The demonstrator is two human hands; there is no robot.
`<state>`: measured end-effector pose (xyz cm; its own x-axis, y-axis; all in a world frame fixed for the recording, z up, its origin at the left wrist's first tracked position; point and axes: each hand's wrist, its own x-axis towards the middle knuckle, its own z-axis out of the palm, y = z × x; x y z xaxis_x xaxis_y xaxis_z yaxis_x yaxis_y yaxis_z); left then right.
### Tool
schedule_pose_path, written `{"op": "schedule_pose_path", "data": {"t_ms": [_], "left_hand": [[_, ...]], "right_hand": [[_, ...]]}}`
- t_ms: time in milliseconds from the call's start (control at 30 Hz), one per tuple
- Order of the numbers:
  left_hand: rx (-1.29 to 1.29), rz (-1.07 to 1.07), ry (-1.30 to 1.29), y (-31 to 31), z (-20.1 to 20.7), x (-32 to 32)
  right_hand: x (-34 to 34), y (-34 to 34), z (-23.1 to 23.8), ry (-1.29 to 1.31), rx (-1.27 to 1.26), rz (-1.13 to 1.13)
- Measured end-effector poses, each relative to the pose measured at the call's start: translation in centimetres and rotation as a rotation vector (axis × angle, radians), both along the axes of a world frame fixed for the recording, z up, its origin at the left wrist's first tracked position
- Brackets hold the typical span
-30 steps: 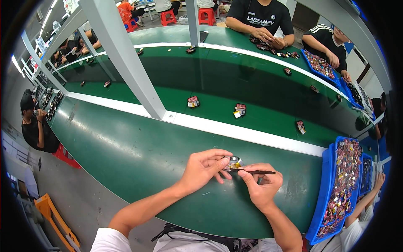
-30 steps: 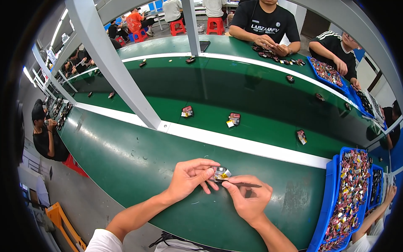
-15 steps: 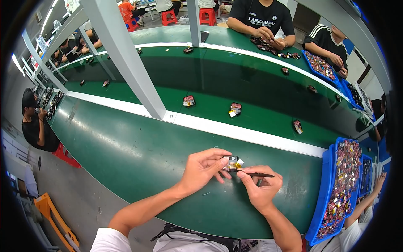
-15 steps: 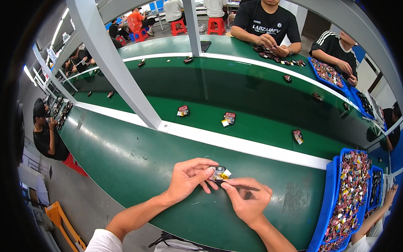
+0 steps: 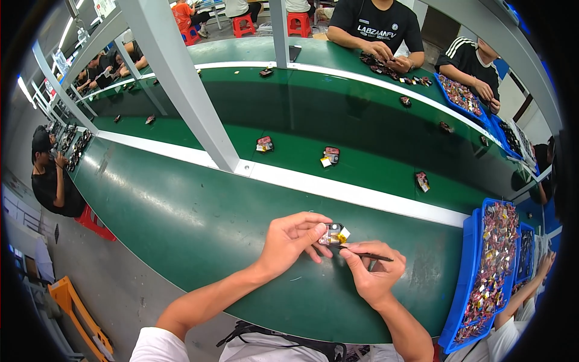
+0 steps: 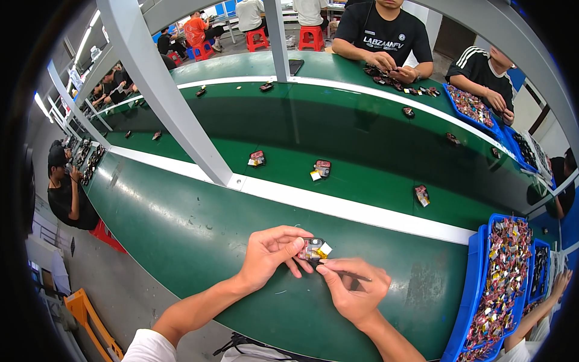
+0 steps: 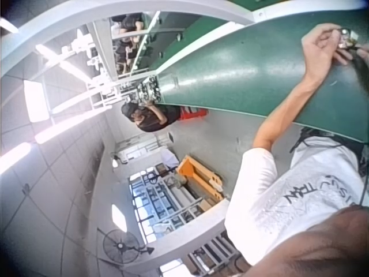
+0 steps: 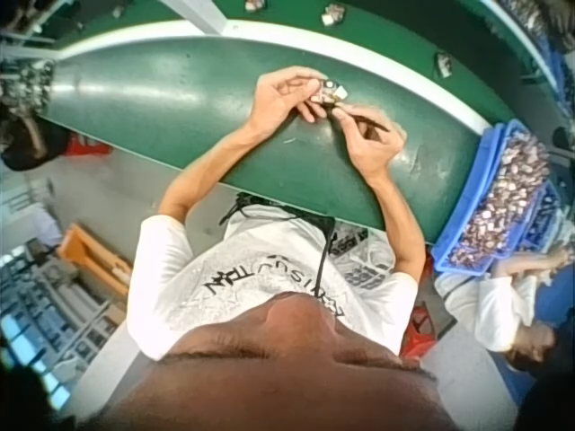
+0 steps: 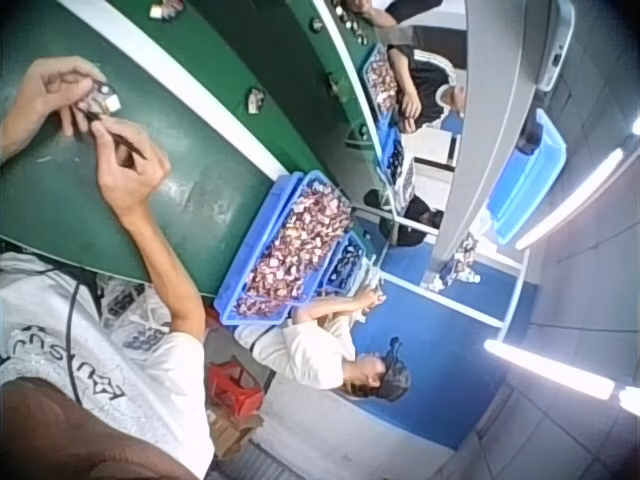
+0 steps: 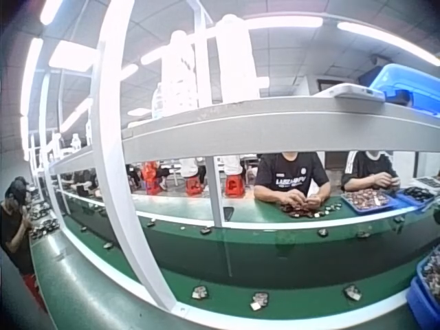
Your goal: Assemble small plastic and electronic components onto toy car chassis using hands and tweezers at a factory assembly line.
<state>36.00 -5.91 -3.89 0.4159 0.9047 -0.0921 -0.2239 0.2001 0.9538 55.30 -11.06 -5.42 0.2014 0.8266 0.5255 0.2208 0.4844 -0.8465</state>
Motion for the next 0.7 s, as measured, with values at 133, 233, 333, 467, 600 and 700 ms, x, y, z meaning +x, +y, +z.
{"op": "schedule_pose_path", "data": {"t_ms": [133, 233, 333, 467, 600, 700], "left_hand": [[0.002, 0.027, 0.019, -0.2, -0.4, 0.5], [0.07, 0.056, 0.056, -0.5, -0.5, 0.6], [0.105, 0.052, 0.087, -0.5, -0.5, 0.7], [0.122, 0.058, 0.101, -0.4, -0.7, 0.7], [0.137, 0.063, 0.106, -0.5, -0.8, 0.9], [0.141, 0.063, 0.11, -0.6, -0.8, 1.2]], "right_hand": [[0.3, -0.2, 0.1, -0.057, 0.006, 0.008], [0.5, 0.1, 0.1, -0.02, -0.04, 0.022], [0.9, 0.3, -0.1, 0.019, -0.04, 0.048], [0.9, 0.5, -0.6, -0.001, 0.045, 0.085], [1.1, 0.5, -0.5, -0.053, 0.07, 0.099], [1.5, 0.5, -0.7, -0.07, 0.075, 0.105]]}}
